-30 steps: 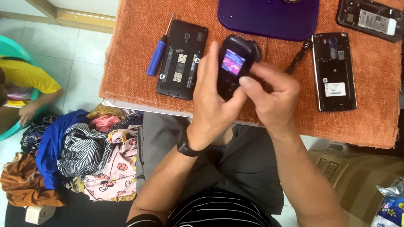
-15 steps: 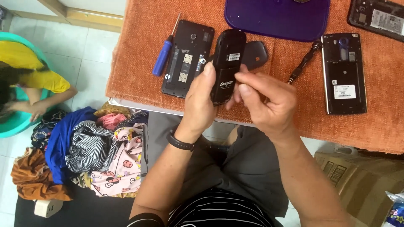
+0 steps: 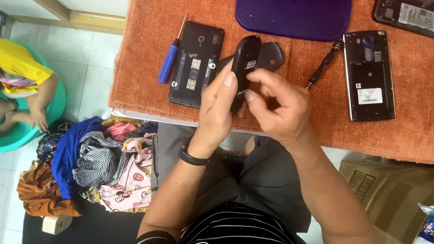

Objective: Disassembling a feature phone by removing the back cover, battery, and unscrewing internal components for repair or inspection.

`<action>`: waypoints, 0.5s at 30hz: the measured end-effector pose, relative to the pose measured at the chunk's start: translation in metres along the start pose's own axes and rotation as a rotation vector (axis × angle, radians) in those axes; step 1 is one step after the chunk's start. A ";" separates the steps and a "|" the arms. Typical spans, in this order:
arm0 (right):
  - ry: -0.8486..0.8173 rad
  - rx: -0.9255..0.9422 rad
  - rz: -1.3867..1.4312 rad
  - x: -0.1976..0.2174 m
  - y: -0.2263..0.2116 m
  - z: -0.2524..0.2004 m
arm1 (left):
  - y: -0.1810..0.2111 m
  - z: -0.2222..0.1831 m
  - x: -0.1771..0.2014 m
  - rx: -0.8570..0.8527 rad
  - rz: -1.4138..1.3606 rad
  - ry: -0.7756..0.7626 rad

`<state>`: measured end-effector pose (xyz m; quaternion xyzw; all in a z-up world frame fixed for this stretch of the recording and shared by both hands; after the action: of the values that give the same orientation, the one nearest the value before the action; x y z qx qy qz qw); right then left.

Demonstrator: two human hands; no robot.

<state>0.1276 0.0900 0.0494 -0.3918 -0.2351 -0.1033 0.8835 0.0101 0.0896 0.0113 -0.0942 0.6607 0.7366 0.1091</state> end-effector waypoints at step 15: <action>-0.047 -0.103 0.034 -0.002 -0.003 0.009 | 0.003 0.002 0.003 -0.130 0.434 0.302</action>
<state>0.1215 0.0945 0.0556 -0.4429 -0.2434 -0.0912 0.8581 0.0067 0.0916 0.0136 -0.0661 0.6257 0.7612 -0.1572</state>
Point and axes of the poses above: each hand's wrist, its own z-axis towards the middle knuckle, its own x-axis out of the back of the hand, y = z × x, the point moved 9 cm from there along z, towards the middle knuckle, and after that the axes turned 1 degree about z, right-handed, at the moved point
